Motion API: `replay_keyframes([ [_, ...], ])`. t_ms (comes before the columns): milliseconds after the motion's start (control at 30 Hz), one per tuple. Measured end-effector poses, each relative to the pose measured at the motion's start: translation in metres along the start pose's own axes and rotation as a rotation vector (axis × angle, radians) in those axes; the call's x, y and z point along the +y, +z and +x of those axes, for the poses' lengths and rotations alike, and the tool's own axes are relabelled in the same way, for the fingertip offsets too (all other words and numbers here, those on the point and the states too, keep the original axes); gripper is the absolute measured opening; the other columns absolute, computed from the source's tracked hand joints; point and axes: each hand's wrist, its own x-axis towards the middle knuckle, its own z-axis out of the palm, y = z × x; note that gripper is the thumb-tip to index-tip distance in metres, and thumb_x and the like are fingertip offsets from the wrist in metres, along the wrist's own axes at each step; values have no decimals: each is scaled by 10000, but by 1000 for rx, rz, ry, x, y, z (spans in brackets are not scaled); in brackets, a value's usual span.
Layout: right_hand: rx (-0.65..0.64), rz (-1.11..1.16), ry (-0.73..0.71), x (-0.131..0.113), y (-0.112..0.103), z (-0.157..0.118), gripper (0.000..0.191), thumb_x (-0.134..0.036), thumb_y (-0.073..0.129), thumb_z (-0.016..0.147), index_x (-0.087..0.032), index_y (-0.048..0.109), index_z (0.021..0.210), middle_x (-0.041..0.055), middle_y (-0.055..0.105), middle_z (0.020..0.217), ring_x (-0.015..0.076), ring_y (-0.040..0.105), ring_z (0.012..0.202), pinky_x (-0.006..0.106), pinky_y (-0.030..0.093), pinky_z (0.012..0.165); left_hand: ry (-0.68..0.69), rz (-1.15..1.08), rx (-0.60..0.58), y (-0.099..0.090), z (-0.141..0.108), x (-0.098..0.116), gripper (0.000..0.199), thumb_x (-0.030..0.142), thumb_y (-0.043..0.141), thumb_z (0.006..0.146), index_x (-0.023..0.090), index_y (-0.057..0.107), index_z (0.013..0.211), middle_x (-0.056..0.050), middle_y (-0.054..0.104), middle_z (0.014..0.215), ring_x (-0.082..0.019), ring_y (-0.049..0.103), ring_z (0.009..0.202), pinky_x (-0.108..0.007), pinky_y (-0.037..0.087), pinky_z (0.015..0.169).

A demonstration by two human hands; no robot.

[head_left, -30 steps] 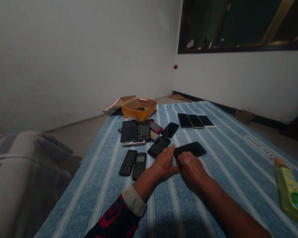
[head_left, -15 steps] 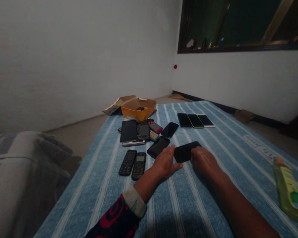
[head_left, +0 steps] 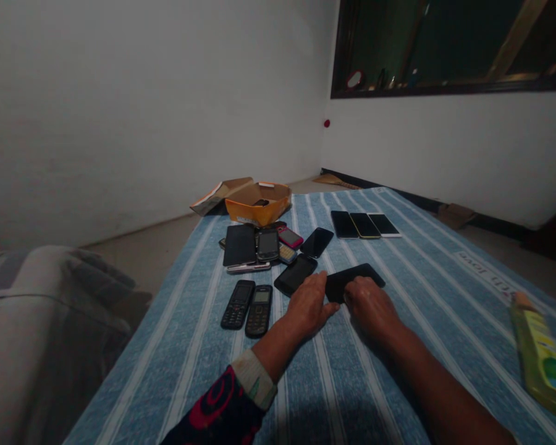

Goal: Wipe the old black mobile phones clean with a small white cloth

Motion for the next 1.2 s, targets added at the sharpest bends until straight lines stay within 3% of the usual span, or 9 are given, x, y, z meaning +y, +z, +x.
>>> replay_keyframes([
  [333, 24, -135, 252, 51, -3, 11, 237, -66, 469, 841, -150, 691, 838, 101, 602, 845, 205, 543, 847, 286, 298, 625, 3, 19, -11, 0, 2, 0, 670, 320, 670, 801, 136, 355, 1363, -170, 497, 1393, -294, 444, 1317, -408, 369, 1096],
  [433, 70, -118, 219, 40, 2, 9, 231, -49, 474, 831, -146, 684, 832, 96, 604, 851, 205, 532, 867, 284, 315, 661, -1, 21, -9, 0, 1, 1, 665, 325, 665, 801, 142, 355, 1361, -168, 486, 1406, -295, 436, 1325, -414, 366, 1099],
  [567, 108, -41, 30, 7, 10, 4, 209, -67, 491, 849, -162, 666, 787, 73, 610, 865, 200, 512, 894, 283, 328, 725, -9, 21, 4, 0, 1, 1, 629, 327, 661, 796, 161, 385, 1337, -151, 517, 1374, -294, 455, 1311, -419, 374, 1094],
  [667, 113, -8, -46, -2, 15, 4, 189, -87, 504, 857, -171, 655, 779, 62, 605, 868, 194, 502, 894, 278, 327, 733, -9, 19, 7, 2, 1, 0, 621, 323, 663, 794, 159, 394, 1329, -148, 527, 1363, -295, 459, 1307, -421, 379, 1091],
  [967, 186, -71, 224, 55, 13, 18, 229, -70, 454, 858, -147, 669, 833, 98, 584, 843, 216, 497, 853, 288, 323, 675, 14, 19, -3, 3, 2, -2, 659, 319, 672, 800, 153, 362, 1358, -161, 511, 1382, -303, 457, 1307, -435, 380, 1090],
  [1067, 270, 33, 100, 42, 19, 21, 240, -88, 445, 884, -152, 675, 856, 93, 598, 852, 215, 494, 874, 288, 351, 726, -2, 24, -4, 3, 2, -2, 681, 325, 666, 803, 143, 346, 1376, -169, 482, 1412, -304, 428, 1334, -431, 368, 1100],
  [1200, 306, 236, -246, 8, 31, 24, 253, -110, 426, 921, -165, 668, 874, 74, 613, 898, 190, 497, 897, 275, 375, 783, -24, 7, 1, 5, 2, -1, 723, 301, 648, 807, 97, 302, 1408, -195, 439, 1447, -303, 390, 1365, -424, 327, 1131],
])
